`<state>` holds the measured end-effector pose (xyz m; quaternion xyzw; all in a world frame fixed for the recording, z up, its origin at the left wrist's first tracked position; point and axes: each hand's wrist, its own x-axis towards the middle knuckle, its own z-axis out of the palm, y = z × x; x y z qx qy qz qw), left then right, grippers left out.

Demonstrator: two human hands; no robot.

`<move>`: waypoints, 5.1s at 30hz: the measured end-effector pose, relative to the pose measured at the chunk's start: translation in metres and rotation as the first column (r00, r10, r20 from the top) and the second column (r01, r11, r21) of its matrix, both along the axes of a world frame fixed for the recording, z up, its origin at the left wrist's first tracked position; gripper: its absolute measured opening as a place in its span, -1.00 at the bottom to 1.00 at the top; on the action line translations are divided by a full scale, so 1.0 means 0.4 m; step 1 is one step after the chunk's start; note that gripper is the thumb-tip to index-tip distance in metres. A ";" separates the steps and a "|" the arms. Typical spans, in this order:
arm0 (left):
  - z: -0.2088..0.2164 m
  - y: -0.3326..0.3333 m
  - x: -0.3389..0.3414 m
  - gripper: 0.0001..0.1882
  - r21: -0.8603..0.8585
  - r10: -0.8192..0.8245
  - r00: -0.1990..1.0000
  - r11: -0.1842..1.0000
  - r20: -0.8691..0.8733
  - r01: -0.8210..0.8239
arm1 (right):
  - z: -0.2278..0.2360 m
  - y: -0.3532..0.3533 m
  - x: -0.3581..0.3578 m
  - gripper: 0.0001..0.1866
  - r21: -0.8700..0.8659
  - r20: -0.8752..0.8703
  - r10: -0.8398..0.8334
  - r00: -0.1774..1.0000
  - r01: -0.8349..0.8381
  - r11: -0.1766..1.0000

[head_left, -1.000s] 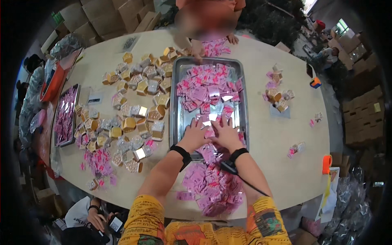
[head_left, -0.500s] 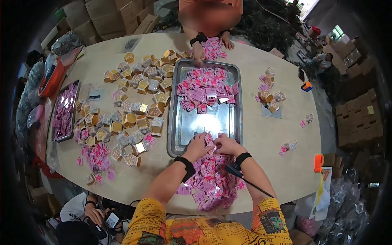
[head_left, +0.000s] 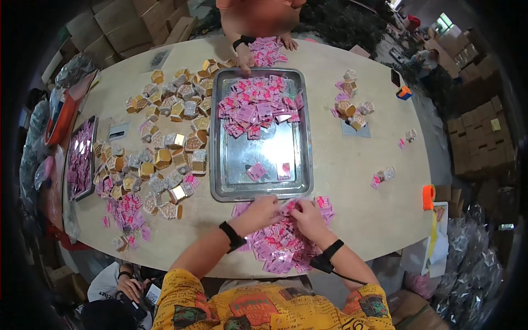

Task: The person packs small pink paper items into clear plastic bags containing gold-wrapped cubes. They place the filled bags on a table while coworkers sort similar items in the background.

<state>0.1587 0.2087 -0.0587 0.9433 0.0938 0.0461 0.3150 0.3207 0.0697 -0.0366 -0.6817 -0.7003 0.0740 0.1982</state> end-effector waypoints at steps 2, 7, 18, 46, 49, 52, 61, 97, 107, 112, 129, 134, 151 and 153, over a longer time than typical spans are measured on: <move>0.027 -0.063 -0.027 -0.72 -0.079 0.025 0.999 0.997 0.048 -0.022 | 0.004 -0.032 -0.001 -0.87 -0.013 0.020 0.010 1.000 -0.010 1.000; 0.024 -0.109 -0.071 -0.59 -0.059 -0.003 1.000 0.998 -0.023 0.001 | 0.011 -0.106 0.009 -0.71 -0.049 0.062 0.094 0.994 -0.091 0.995; 0.069 -0.172 -0.231 -0.09 0.077 -0.417 0.907 0.904 -0.056 0.421 | -0.019 -0.546 -0.012 0.13 -0.262 0.005 -0.417 0.909 0.404 0.877; 0.036 0.011 -0.157 -0.18 0.165 0.445 0.865 0.894 -0.231 -0.416 | -0.040 -0.033 0.189 -0.27 -0.227 0.094 -0.477 0.874 0.486 0.844; -0.030 0.013 -0.168 -0.18 0.118 0.394 0.884 0.919 -0.252 -0.376 | -0.025 0.077 0.194 -0.25 -0.428 -0.025 -0.557 0.830 0.495 0.756; -0.052 -0.019 -0.165 -0.22 0.103 0.344 0.910 0.939 -0.231 -0.329 | -0.059 0.102 0.166 -0.24 -0.483 0.027 -0.469 0.883 0.422 0.767; -0.043 -0.067 -0.213 -0.29 0.020 0.310 0.935 0.950 -0.169 -0.311 | 0.004 0.153 0.053 -0.32 -0.430 0.063 -0.160 0.985 0.171 0.886; 0.201 0.219 -0.475 -0.52 -0.074 0.781 0.622 0.624 0.046 -0.778 | 0.032 0.097 -0.051 -0.47 -0.402 0.055 0.096 0.994 -0.066 0.913; 0.146 0.189 -0.431 -0.53 -0.058 0.748 0.662 0.664 0.054 -0.746 | 0.021 0.053 0.036 -0.50 -0.364 0.036 -0.100 0.994 0.106 0.925; 0.180 0.242 -0.413 -0.55 -0.018 0.746 0.663 0.665 0.064 -0.747 | 0.030 0.028 0.054 -0.50 -0.376 0.065 -0.088 0.994 0.106 0.920; 0.011 -0.162 -0.381 -0.59 -0.307 0.856 0.508 0.512 0.100 -0.802 | -0.096 -0.089 0.359 -0.49 -0.341 -0.094 -0.094 0.991 0.057 0.938; 0.088 -0.273 -0.408 -0.63 -0.265 0.929 0.361 0.369 0.080 -0.891 | -0.113 -0.095 0.387 -0.47 -0.351 -0.155 -0.037 0.987 -0.020 0.936; 0.160 -0.686 -0.352 -0.67 -0.333 0.992 0.070 0.100 0.101 -0.938 | -0.044 -0.100 0.447 -0.45 -0.258 -0.246 0.196 0.949 -0.259 0.931; 0.135 -0.750 -0.375 -0.67 -0.304 0.990 -0.018 0.027 0.143 -0.952 | 0.024 -0.069 0.395 -0.46 -0.195 -0.239 0.272 0.932 -0.321 0.927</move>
